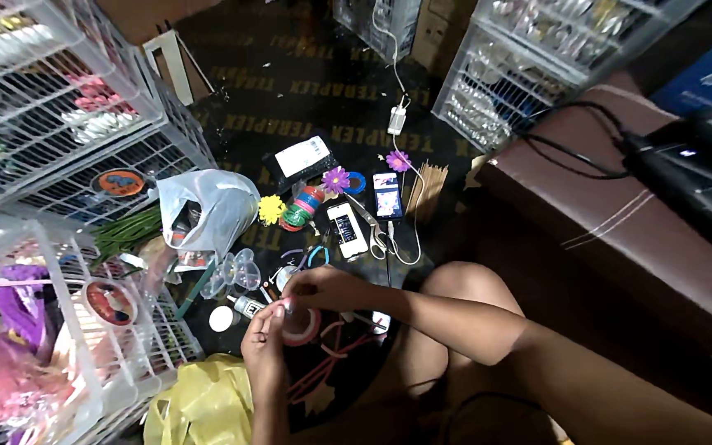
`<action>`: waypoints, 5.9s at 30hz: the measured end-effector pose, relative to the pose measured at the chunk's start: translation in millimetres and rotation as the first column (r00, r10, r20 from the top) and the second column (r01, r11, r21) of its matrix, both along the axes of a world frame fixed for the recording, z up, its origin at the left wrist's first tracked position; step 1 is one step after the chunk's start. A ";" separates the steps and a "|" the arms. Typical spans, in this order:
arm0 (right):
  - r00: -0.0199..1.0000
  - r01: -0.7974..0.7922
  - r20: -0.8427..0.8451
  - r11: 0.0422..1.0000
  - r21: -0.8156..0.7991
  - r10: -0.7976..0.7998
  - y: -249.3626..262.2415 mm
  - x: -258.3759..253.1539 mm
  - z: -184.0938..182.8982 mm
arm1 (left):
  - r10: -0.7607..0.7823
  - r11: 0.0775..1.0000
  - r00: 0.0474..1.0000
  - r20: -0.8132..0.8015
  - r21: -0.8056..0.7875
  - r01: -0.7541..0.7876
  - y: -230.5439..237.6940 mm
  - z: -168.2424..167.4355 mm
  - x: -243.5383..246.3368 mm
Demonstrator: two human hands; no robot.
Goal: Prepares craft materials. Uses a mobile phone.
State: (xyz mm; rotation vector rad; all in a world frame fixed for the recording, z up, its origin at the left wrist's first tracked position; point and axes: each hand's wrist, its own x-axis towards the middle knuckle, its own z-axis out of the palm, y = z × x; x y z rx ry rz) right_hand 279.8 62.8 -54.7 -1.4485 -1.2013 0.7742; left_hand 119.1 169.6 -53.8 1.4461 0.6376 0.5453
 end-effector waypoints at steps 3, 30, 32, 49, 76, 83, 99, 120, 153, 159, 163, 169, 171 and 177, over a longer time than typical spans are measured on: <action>1.000 0.000 0.026 1.000 0.014 0.000 -0.6 -5.9 -0.5 | 0.115 0.992 0.993 -0.037 0.052 -0.113 -5.0 -2.3 4.2; 0.978 0.075 -0.172 0.969 -0.235 -0.117 7.0 -31.6 -12.3 | 0.351 0.868 0.933 -0.085 -0.344 -0.358 3.4 -13.8 19.4; 0.968 0.033 -0.232 0.965 -0.259 -0.095 6.8 -26.6 -6.1 | 0.361 0.868 0.924 -0.126 -0.317 -0.383 3.1 -12.6 21.1; 0.975 0.221 0.089 0.911 -0.347 -0.202 3.3 10.9 -32.1 | -0.004 0.967 0.850 -0.527 -0.219 -0.131 41.6 -41.8 -21.6; 0.775 0.134 0.316 0.346 -0.929 0.547 -36.8 -142.5 -64.5 | -0.139 0.990 0.505 -0.852 -0.115 0.078 36.8 -121.7 -15.5; 0.825 0.183 0.388 0.455 -0.871 0.411 -37.4 -130.2 -108.0 | -0.079 0.996 0.572 -0.816 -0.082 0.020 35.1 -135.6 -8.3; 0.936 0.104 0.286 0.616 -0.781 0.205 -36.5 -126.1 -85.2 | -0.174 0.739 0.709 -0.683 0.385 0.553 -16.3 6.1 -24.2; 0.941 -0.066 0.169 0.652 -0.756 0.291 -80.7 -121.0 -57.8 | 0.522 0.711 0.820 -0.233 0.650 -0.268 31.5 52.7 -116.1; 0.882 0.027 0.277 0.545 -0.838 0.382 -75.8 -132.5 -80.9 | 0.564 0.824 0.822 -0.081 0.126 -0.553 36.0 12.3 -94.6; 0.969 0.247 0.177 0.635 -0.732 -0.174 -34.8 -123.8 -80.7 | 0.439 0.898 0.888 -0.138 0.079 -0.432 29.7 -0.7 -81.3; 0.900 0.381 0.195 0.488 -0.785 -0.390 14.9 -124.1 -89.7 | 0.234 0.970 0.939 -0.254 0.123 -0.208 29.9 -13.4 -78.0; 0.905 0.424 0.350 0.432 -0.796 -0.242 47.7 -117.9 -105.8 | 0.218 0.966 0.925 -0.310 0.207 -0.158 38.2 -11.2 -80.0; 0.901 0.423 0.409 0.503 -0.754 -0.146 49.5 -109.7 -113.8 | 0.266 0.955 0.925 -0.271 0.205 -0.215 46.7 -10.9 -76.6; 0.865 0.322 0.492 0.637 -0.701 0.103 59.7 -80.5 -124.2 | 0.244 0.964 0.941 -0.233 0.164 -0.210 54.5 -9.6 -72.4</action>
